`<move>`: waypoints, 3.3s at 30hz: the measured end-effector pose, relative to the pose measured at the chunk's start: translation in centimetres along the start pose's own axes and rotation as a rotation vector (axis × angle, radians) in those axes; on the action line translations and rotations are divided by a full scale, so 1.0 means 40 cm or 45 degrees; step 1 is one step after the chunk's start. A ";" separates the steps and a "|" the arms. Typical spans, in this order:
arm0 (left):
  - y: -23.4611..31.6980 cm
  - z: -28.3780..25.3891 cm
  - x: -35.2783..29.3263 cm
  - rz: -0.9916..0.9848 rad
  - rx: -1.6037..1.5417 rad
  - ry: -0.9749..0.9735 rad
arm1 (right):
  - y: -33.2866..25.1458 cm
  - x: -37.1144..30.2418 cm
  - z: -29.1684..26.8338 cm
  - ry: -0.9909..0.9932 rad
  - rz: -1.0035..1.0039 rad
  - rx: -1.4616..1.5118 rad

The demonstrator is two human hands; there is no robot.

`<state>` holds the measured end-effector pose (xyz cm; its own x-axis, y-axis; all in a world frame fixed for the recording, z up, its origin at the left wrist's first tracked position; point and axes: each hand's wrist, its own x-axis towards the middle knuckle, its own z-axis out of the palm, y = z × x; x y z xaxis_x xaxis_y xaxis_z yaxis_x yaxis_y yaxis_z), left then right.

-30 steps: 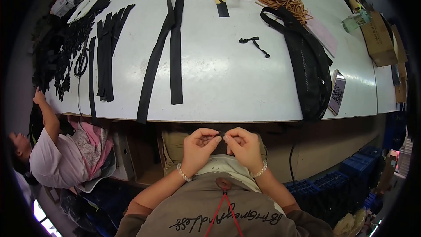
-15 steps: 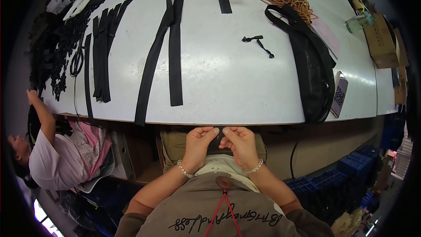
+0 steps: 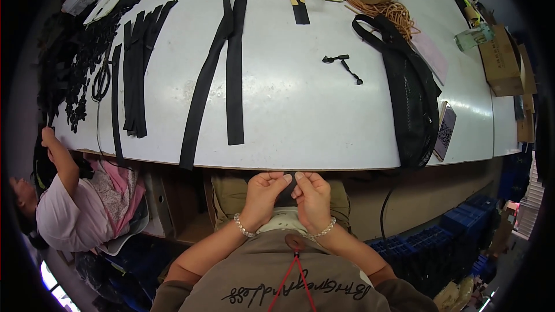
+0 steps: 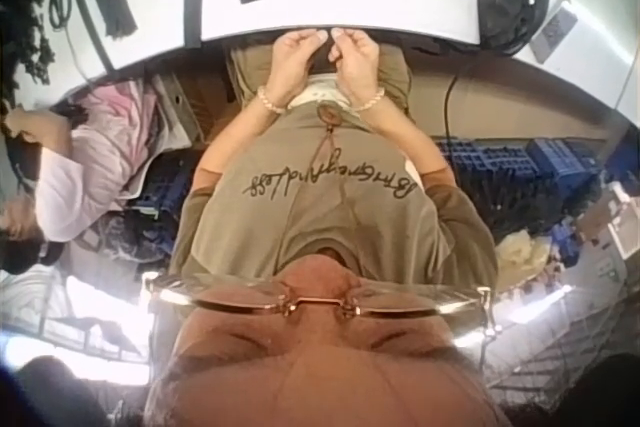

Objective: Assembling small black nylon straps by threading them through connectors or buckles.

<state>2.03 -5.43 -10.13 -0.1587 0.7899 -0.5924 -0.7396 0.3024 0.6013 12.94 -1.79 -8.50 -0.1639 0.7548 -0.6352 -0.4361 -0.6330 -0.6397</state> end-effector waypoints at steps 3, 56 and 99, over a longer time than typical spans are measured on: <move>0.013 0.000 -0.001 -0.021 0.040 -0.046 | 0.005 -0.002 0.008 0.056 -0.002 0.028; 0.124 0.035 -0.102 0.891 0.545 -0.280 | -0.114 -0.067 0.027 -0.719 -0.626 -0.302; -0.001 -0.017 -0.004 0.078 0.455 -0.027 | -0.024 0.015 -0.066 -0.246 0.077 -0.183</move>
<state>1.62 -5.93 -10.42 -0.1790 0.8219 -0.5407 -0.4532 0.4190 0.7868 15.59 -1.20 -9.41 -0.3584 0.7247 -0.5885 -0.2922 -0.6858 -0.6666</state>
